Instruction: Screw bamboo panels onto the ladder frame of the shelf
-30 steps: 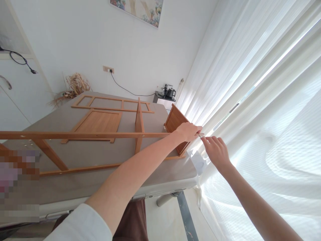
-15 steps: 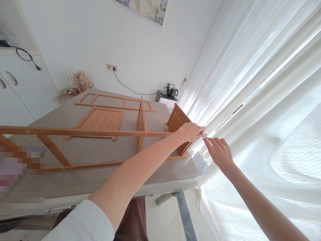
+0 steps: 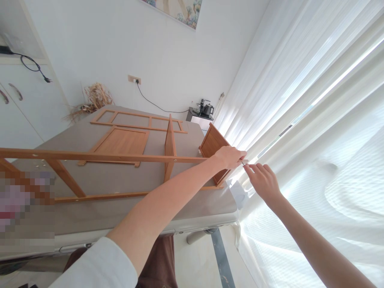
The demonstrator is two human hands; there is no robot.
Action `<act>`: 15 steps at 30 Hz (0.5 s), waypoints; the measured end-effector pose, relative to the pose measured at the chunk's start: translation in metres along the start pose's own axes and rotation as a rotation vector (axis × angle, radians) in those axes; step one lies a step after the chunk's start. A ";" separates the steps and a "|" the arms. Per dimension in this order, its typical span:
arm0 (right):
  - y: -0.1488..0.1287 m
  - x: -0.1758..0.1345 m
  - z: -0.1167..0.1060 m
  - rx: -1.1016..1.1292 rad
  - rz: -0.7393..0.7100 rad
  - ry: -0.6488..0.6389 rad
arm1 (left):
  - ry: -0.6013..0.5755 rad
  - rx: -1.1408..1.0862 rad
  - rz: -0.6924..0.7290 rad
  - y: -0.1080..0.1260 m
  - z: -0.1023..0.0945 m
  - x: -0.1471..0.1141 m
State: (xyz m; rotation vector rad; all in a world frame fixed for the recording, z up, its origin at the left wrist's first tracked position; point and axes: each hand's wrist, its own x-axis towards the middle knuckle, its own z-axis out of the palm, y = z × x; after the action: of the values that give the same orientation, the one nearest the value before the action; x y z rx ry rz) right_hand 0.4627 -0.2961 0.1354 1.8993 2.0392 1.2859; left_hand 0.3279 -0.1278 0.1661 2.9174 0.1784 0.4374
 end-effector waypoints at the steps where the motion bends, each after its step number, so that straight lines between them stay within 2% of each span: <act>1: -0.001 0.000 0.001 0.056 0.051 -0.014 | 0.000 0.001 -0.001 0.000 0.000 0.000; 7: -0.015 0.003 0.005 0.612 0.617 -0.103 | -0.006 -0.008 -0.002 -0.001 0.000 0.001; 9: -0.021 0.005 0.003 0.741 0.751 -0.129 | -0.003 -0.002 0.002 -0.001 0.000 0.001; 12: -0.028 0.005 -0.001 0.803 0.848 -0.107 | 0.005 0.013 0.011 -0.002 0.001 0.001; 15: -0.032 0.001 0.001 0.745 0.847 -0.078 | 0.011 0.010 0.009 -0.002 0.001 0.001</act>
State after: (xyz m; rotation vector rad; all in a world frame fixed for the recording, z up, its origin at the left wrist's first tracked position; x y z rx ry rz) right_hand 0.4374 -0.2907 0.1160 3.3037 1.8568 0.4491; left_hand 0.3290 -0.1260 0.1651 2.9266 0.1698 0.4559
